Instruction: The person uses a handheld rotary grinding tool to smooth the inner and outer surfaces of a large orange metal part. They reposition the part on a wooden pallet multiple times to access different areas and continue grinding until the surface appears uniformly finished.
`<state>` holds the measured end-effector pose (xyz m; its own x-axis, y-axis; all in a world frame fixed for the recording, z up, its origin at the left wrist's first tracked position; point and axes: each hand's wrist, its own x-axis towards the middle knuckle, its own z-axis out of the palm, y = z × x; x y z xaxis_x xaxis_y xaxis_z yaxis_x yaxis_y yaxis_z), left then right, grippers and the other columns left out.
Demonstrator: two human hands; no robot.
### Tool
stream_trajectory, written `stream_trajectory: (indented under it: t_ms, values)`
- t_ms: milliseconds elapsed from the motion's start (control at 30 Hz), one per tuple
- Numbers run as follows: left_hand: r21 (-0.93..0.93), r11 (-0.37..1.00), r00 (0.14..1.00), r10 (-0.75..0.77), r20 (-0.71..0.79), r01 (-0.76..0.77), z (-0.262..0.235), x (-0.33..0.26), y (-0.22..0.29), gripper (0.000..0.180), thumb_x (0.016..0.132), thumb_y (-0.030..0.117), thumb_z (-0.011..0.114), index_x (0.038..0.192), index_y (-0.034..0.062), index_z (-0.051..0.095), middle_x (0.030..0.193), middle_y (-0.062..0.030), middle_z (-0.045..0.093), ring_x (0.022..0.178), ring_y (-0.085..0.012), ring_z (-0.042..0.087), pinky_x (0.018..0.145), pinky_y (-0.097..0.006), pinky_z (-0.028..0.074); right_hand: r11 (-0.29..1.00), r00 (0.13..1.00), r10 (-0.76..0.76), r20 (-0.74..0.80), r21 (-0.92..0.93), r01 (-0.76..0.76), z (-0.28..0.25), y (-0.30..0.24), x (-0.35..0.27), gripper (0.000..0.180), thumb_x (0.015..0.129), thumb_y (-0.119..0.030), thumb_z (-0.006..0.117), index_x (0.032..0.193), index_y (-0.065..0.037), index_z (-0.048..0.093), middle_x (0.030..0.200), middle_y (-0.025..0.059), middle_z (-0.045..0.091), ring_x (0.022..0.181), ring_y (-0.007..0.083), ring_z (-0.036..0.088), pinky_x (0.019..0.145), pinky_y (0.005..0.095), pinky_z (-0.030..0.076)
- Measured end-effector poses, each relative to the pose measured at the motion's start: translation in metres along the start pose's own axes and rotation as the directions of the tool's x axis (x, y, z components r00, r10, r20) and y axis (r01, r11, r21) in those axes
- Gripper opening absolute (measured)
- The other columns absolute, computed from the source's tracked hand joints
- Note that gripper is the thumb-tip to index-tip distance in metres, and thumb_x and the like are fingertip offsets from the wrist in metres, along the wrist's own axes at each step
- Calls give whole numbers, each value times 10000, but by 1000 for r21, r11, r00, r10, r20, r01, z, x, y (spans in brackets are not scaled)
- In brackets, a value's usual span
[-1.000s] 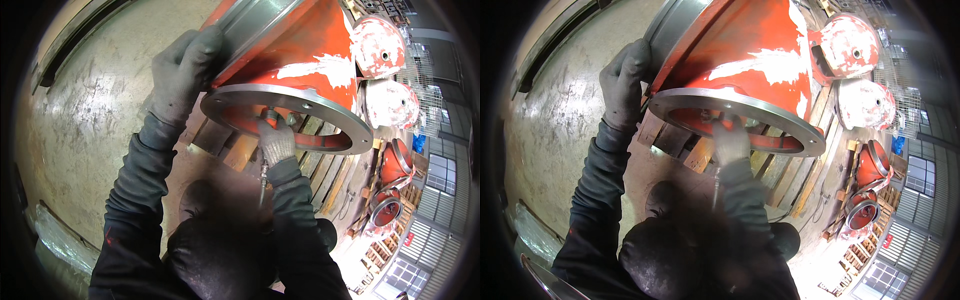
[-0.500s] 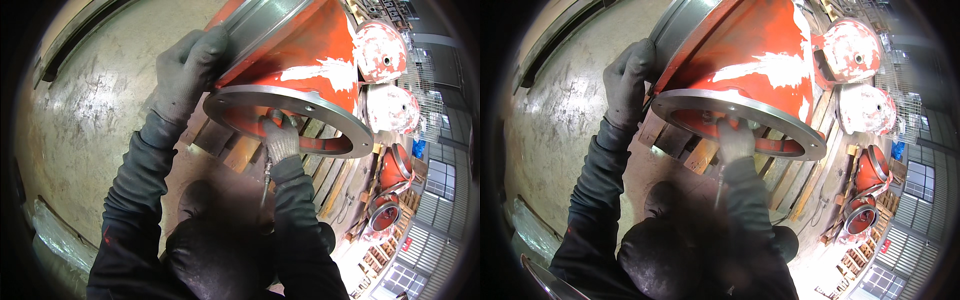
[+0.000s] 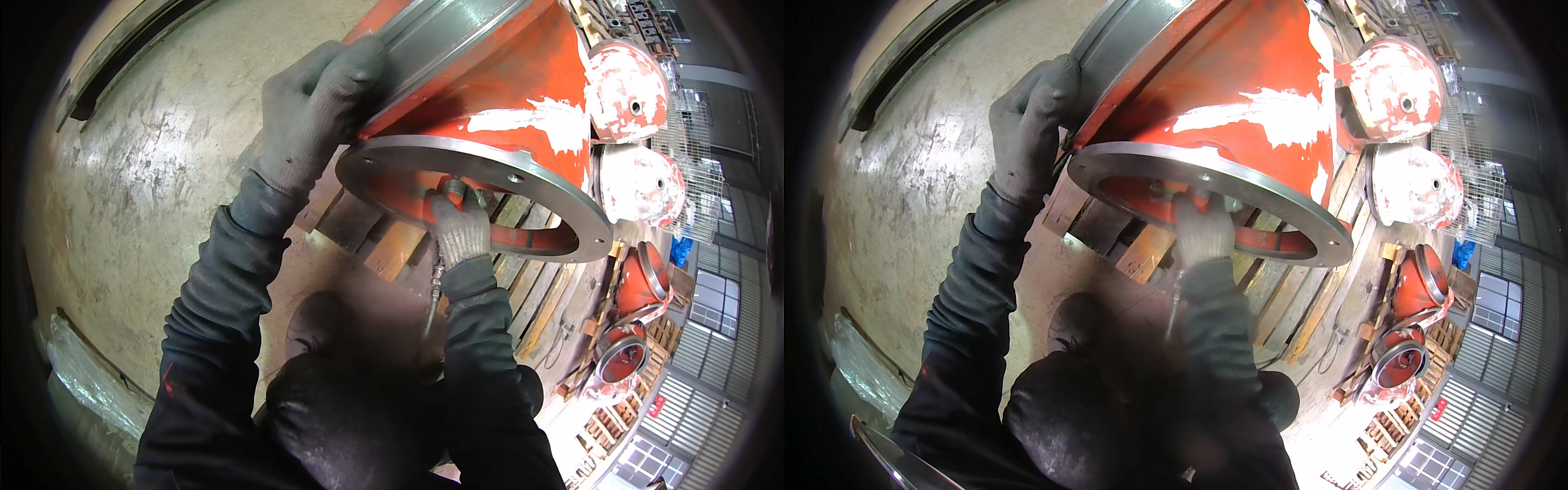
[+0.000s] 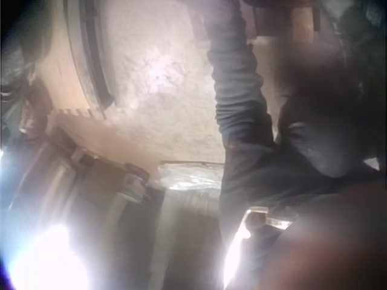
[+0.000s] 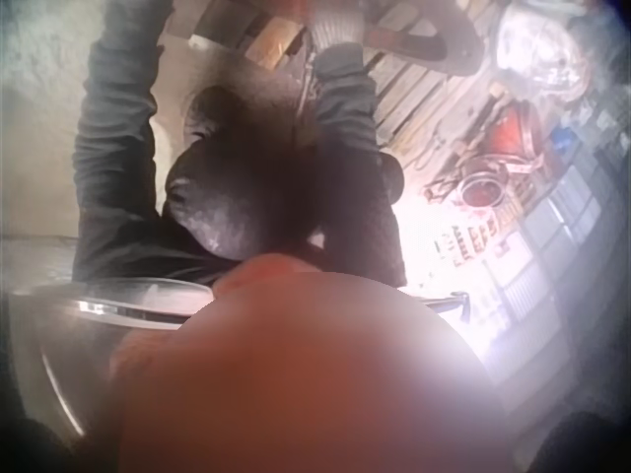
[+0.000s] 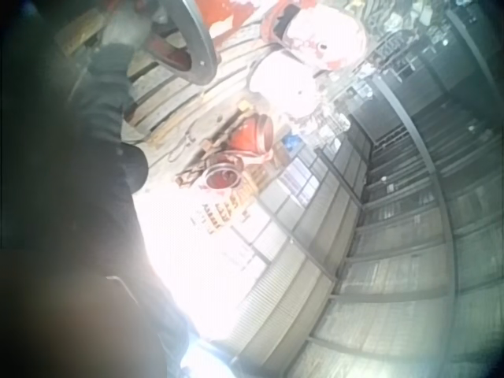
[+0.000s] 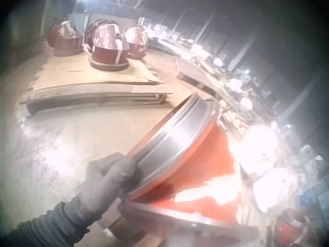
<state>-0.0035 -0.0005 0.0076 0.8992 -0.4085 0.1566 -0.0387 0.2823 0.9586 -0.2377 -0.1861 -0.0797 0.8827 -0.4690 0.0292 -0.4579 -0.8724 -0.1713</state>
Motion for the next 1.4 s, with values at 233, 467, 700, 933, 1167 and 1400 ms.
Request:
stream_trajectory:
  t_ms: [233,467,700,933,1167,1400]
  values:
    - [-20,998,998,-54,39,55,-2,2,1,500,997,498,706,1079,7,750,801,-16,665,665,-90,609,586,-247,512,910,971,220,98,338,-240,-9,17,1,232,1004,-274,677,1076,-57,633,940,152,673,831,306,701,719,367,577]
    - [-44,998,998,-39,40,41,-1,1,0,505,994,503,711,1077,6,748,802,-11,657,679,-92,615,597,-243,519,343,681,580,447,625,-702,-20,-10,8,112,1007,-203,642,1084,-148,702,911,147,713,791,352,705,601,436,570]
    - [-32,997,997,-69,34,70,-2,1,0,523,985,512,724,1096,1,749,802,-16,659,672,-91,616,590,-246,524,630,779,539,321,460,-626,-35,-13,4,403,953,-337,717,1240,-57,685,1030,188,738,971,333,718,838,400,554]
    - [-13,999,999,-39,-5,39,0,0,0,519,986,512,727,1093,6,755,800,-9,656,664,-84,604,582,-247,528,628,767,541,345,441,-641,-25,-21,-3,644,916,-417,738,1382,11,617,1122,257,730,1043,355,717,949,427,532]
    - [-6,999,999,-46,-15,46,0,0,-1,503,993,499,720,1098,9,757,814,-10,663,671,-87,609,584,-246,528,467,706,608,363,555,-688,-34,-13,1,671,908,-420,735,1350,69,608,1032,258,739,936,354,735,837,399,558]
    - [7,998,998,-59,16,59,-2,1,-1,494,997,498,707,1085,14,756,827,-13,671,688,-89,617,600,-249,533,885,947,311,79,339,-319,-8,-11,4,278,952,-247,695,1114,-21,691,816,72,665,651,164,642,559,350,493]
